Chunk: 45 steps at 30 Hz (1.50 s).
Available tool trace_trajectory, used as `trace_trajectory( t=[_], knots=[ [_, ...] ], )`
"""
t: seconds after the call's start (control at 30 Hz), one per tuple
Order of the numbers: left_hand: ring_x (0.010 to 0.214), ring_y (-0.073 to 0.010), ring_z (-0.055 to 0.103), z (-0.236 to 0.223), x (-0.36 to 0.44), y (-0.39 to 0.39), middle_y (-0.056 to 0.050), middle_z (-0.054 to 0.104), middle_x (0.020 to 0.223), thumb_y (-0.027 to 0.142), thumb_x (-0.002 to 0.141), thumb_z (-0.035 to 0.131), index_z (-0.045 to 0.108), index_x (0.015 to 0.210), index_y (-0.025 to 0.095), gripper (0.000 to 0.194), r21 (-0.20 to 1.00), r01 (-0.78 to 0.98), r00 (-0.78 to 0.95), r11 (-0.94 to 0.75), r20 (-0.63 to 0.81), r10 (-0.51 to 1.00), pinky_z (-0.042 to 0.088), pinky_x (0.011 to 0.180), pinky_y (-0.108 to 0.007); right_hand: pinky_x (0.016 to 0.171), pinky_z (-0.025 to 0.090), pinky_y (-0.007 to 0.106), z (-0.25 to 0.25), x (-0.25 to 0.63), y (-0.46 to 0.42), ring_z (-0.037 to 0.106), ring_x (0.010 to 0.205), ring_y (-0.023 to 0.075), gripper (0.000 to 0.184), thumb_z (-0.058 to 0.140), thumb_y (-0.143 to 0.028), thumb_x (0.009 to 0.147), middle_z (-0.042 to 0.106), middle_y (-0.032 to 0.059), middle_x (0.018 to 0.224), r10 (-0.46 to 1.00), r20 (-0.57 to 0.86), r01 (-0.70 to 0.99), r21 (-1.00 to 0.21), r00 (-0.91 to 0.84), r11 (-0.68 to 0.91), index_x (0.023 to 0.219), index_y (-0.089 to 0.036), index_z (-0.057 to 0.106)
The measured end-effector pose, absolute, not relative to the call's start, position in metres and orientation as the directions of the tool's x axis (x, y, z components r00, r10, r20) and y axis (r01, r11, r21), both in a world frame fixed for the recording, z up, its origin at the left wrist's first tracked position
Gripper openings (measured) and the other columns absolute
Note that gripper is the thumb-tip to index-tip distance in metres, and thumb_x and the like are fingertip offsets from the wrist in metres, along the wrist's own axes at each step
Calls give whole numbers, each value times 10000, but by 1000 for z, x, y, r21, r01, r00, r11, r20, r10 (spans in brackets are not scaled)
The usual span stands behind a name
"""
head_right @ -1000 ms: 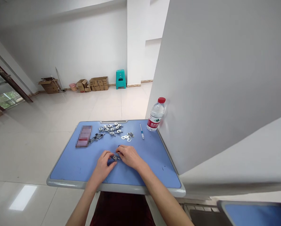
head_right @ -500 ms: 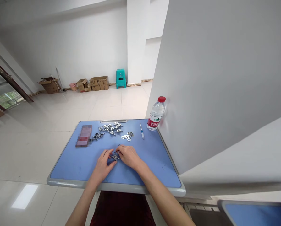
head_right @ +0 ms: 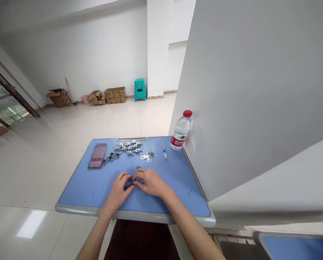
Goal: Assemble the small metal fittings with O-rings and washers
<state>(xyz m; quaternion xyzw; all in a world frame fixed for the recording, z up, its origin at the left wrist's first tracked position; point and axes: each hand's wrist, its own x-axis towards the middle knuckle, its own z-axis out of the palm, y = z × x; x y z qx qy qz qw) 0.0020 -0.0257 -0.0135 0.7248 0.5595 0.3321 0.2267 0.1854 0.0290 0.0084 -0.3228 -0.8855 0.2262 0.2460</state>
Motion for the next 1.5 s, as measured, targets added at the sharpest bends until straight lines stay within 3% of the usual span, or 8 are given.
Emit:
trace_trajectory(
  t=[0.27,0.63,0.97,1.17,1.5],
  knots=[
    [936,-216,604,-14,1,-26,-69,572,1058,210,864,597,595,1027,200,163,690,669,157,-278,234,959,511,850,-370,591,406,254,11,188,33,552,653,144,271,448,-307,967,641,45,793,774,415,423,-663,-478,617,809,-190,635],
    [913,-198,610,-25,-2,-20,-62,582,1028,196,903,524,610,1006,211,135,683,659,169,-315,273,947,516,839,-353,583,372,246,5,190,42,529,593,141,301,449,-331,945,614,16,668,862,439,481,-715,-256,507,738,-182,609],
    [887,-203,626,-25,-2,-20,-71,601,1035,229,893,527,622,1005,217,147,697,648,149,-309,282,948,533,797,-353,596,415,256,-1,208,65,587,623,168,267,476,-344,909,688,36,729,946,320,669,-693,-48,269,840,-180,675],
    [853,-194,623,-29,-3,-19,-73,594,1057,263,891,530,614,1028,207,170,713,639,112,-290,287,951,531,805,-365,659,424,261,-9,219,78,646,813,203,183,534,-153,848,713,61,922,968,246,774,-603,-52,195,889,-202,706],
    [847,-198,619,-25,-3,-21,-78,601,1039,293,903,515,612,1041,196,194,745,605,87,-279,287,954,530,798,-377,694,432,270,-13,212,84,649,836,199,255,550,-208,914,667,69,1013,963,144,836,-478,-227,269,1124,-247,689]
  ],
)
